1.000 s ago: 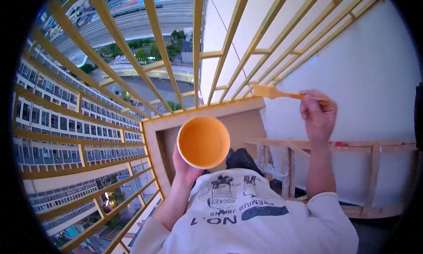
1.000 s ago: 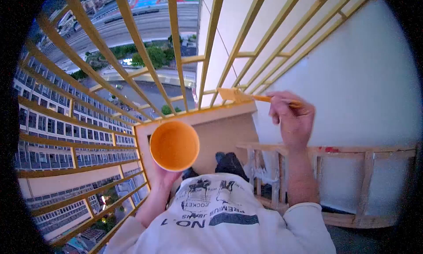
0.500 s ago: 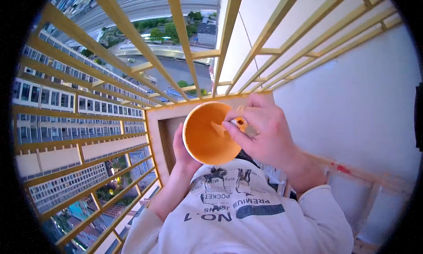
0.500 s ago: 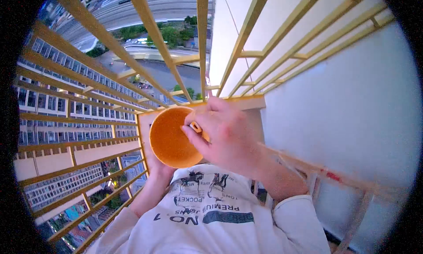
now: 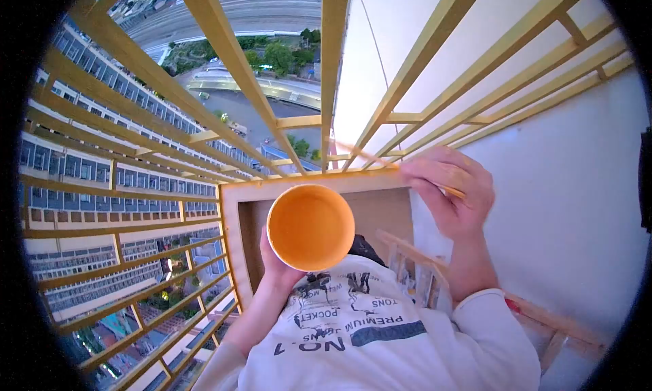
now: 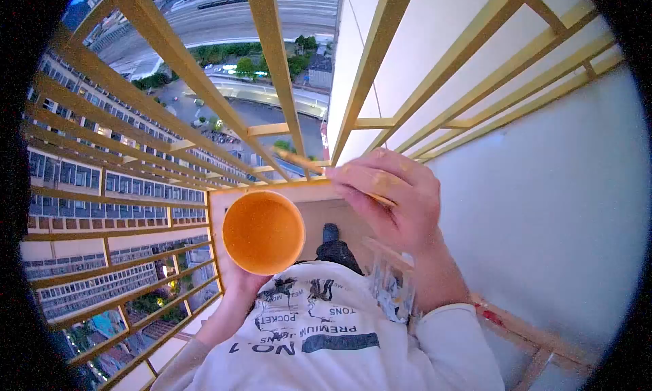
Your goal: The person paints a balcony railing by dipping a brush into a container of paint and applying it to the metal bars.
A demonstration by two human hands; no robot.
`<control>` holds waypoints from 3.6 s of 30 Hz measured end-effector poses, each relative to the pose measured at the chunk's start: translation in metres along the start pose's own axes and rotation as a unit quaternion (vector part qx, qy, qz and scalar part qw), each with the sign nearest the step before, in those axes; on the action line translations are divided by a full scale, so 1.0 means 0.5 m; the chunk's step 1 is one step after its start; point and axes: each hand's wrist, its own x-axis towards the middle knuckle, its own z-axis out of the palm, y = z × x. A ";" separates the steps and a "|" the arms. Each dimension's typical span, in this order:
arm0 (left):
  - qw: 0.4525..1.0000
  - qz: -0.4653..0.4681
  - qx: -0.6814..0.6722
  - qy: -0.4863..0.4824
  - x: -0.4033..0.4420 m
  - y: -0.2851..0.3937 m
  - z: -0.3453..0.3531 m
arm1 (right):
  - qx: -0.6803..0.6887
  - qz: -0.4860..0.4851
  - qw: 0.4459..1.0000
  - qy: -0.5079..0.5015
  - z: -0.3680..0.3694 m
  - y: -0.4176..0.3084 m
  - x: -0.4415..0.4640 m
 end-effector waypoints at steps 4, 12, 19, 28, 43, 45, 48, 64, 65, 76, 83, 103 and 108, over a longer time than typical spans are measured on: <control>0.991 -0.001 0.084 0.103 0.005 0.029 -0.034 | -0.150 -0.073 0.986 0.028 0.096 0.113 -0.021; 0.997 -0.042 0.040 0.041 0.007 0.144 -0.146 | -0.349 -0.210 0.892 0.197 0.157 0.148 0.041; 0.988 -0.100 0.007 0.121 0.010 0.246 -0.196 | -0.435 -0.189 0.880 0.022 0.247 0.241 -0.089; 0.983 -0.133 0.029 0.124 0.014 0.287 -0.182 | -0.448 -0.319 0.815 0.181 0.132 0.092 0.134; 0.982 -0.172 -0.039 0.073 -0.003 0.243 -0.066 | -0.447 -0.330 0.815 0.165 0.082 0.047 0.182; 0.973 -0.189 -0.092 0.089 -0.005 0.237 -0.057 | -0.458 -0.367 0.790 0.177 0.061 0.006 0.220; 0.978 -0.176 -0.065 0.092 -0.010 0.221 -0.056 | -0.419 -0.295 0.850 0.123 0.115 0.109 0.139; 0.989 -0.136 -0.044 0.035 -0.024 0.171 -0.037 | -0.454 -0.274 0.846 0.047 0.182 0.246 -0.018; 0.990 -0.137 -0.036 0.023 -0.023 0.171 -0.042 | -0.463 -0.236 0.854 -0.009 0.222 0.289 -0.103; 0.991 -0.110 0.042 0.062 -0.016 0.157 -0.025 | -0.453 -0.368 0.791 0.181 0.055 0.053 0.177; 0.993 -0.109 0.009 0.036 -0.017 0.156 -0.010 | -0.444 -0.199 0.871 -0.063 0.237 0.189 -0.090; 0.988 -0.095 0.100 -0.068 -0.003 0.180 -0.015 | -0.159 0.131 0.963 -0.172 0.250 -0.132 0.009; 0.986 -0.094 0.095 -0.104 0.025 0.172 0.007 | -0.157 0.134 0.970 -0.129 0.193 -0.154 0.027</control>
